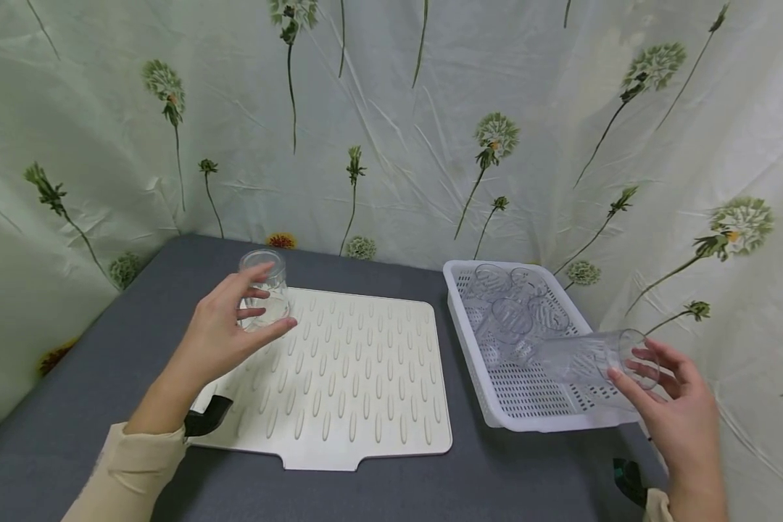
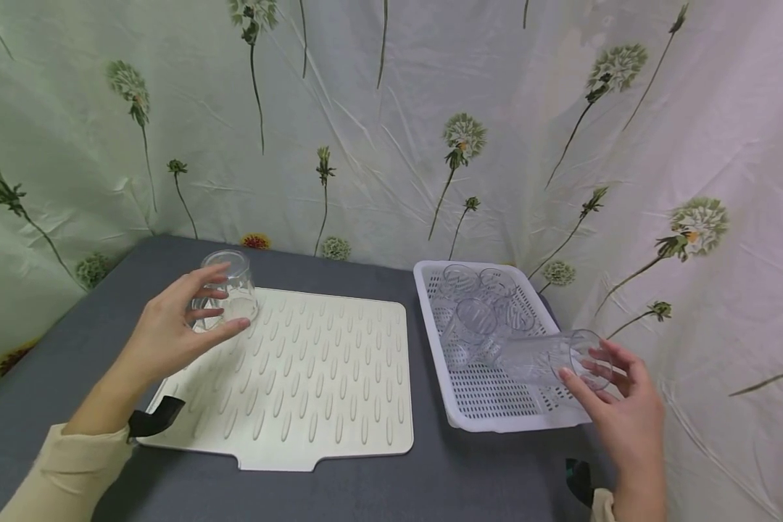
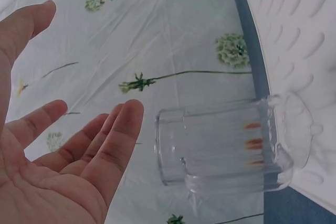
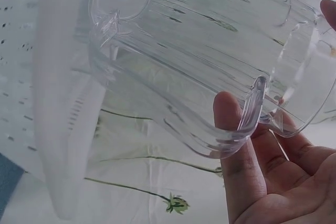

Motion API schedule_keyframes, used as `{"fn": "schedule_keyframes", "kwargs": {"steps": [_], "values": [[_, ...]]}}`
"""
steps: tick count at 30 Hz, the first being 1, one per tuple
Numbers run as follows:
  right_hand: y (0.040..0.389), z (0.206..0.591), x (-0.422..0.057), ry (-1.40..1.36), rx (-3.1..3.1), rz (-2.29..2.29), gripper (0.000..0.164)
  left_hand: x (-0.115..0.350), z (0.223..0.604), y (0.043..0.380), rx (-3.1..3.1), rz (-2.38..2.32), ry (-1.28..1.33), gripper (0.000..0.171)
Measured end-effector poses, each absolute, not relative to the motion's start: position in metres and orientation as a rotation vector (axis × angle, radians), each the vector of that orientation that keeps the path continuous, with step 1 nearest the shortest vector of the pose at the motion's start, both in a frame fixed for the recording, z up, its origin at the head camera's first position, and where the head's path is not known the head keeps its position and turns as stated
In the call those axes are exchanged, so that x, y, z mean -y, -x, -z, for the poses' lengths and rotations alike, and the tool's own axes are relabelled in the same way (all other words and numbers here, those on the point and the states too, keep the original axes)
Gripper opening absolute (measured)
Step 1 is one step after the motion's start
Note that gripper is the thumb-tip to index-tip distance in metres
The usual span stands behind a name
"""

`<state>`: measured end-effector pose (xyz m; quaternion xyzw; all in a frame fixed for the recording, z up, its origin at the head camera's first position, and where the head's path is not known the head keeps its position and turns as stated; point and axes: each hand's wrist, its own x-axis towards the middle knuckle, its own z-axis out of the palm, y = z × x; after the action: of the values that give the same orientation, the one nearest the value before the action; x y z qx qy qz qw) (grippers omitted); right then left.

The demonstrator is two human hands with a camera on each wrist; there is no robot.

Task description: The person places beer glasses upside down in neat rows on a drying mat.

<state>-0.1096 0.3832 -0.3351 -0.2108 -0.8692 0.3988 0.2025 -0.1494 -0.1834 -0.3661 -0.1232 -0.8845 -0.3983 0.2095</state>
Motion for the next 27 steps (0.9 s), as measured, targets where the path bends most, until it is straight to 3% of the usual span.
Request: {"fn": "schedule_keyframes", "kwargs": {"steps": [27], "values": [[0.110, 0.329, -0.350, 0.272, 2.012, -1.530, 0.061, 0.164, 0.377, 0.155, 2.532, 1.228, 0.520, 0.089]]}}
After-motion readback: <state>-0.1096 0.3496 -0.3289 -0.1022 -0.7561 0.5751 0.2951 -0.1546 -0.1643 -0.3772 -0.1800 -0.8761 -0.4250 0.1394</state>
